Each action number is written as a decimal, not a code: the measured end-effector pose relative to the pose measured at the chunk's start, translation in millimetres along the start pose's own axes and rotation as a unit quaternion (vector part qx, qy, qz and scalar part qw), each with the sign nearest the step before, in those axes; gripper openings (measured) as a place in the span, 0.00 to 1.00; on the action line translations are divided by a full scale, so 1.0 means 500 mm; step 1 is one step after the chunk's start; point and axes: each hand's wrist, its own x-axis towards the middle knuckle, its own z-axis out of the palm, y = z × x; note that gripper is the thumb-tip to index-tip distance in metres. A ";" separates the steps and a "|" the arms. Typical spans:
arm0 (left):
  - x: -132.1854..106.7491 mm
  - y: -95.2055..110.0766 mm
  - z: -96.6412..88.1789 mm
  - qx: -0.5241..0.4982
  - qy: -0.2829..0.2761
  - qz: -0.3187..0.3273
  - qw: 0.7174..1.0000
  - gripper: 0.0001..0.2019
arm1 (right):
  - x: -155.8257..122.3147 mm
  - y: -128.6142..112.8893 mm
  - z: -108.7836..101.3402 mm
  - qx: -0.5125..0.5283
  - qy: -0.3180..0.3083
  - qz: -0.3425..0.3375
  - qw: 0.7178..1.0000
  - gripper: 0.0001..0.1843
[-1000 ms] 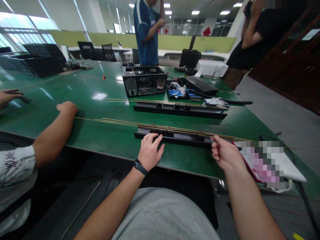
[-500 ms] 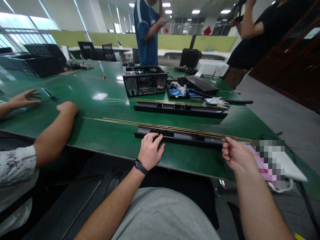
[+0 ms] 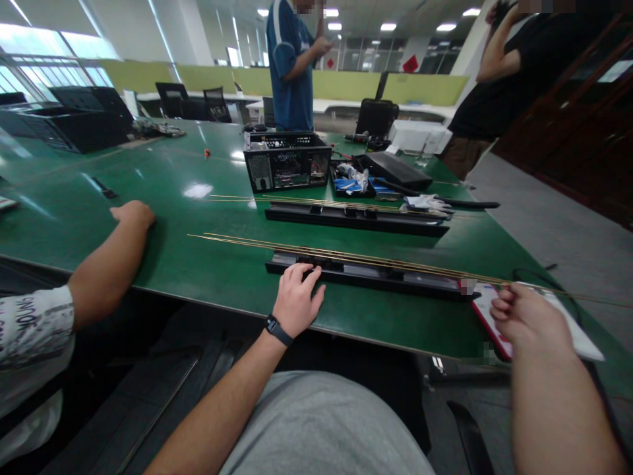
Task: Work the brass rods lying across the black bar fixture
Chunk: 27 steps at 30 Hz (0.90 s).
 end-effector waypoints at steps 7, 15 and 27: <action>-0.001 -0.002 0.002 0.002 0.001 0.005 1.000 0.19 | -0.073 0.040 0.076 0.008 -0.035 0.053 0.998 0.11; -0.001 -0.001 0.000 -0.001 -0.003 0.001 1.000 0.19 | -0.154 0.077 0.163 -0.021 -0.112 0.036 0.993 0.12; 0.000 -0.001 -0.001 -0.002 -0.004 -0.001 1.000 0.19 | -0.157 0.080 0.171 -0.013 -0.128 0.043 0.991 0.09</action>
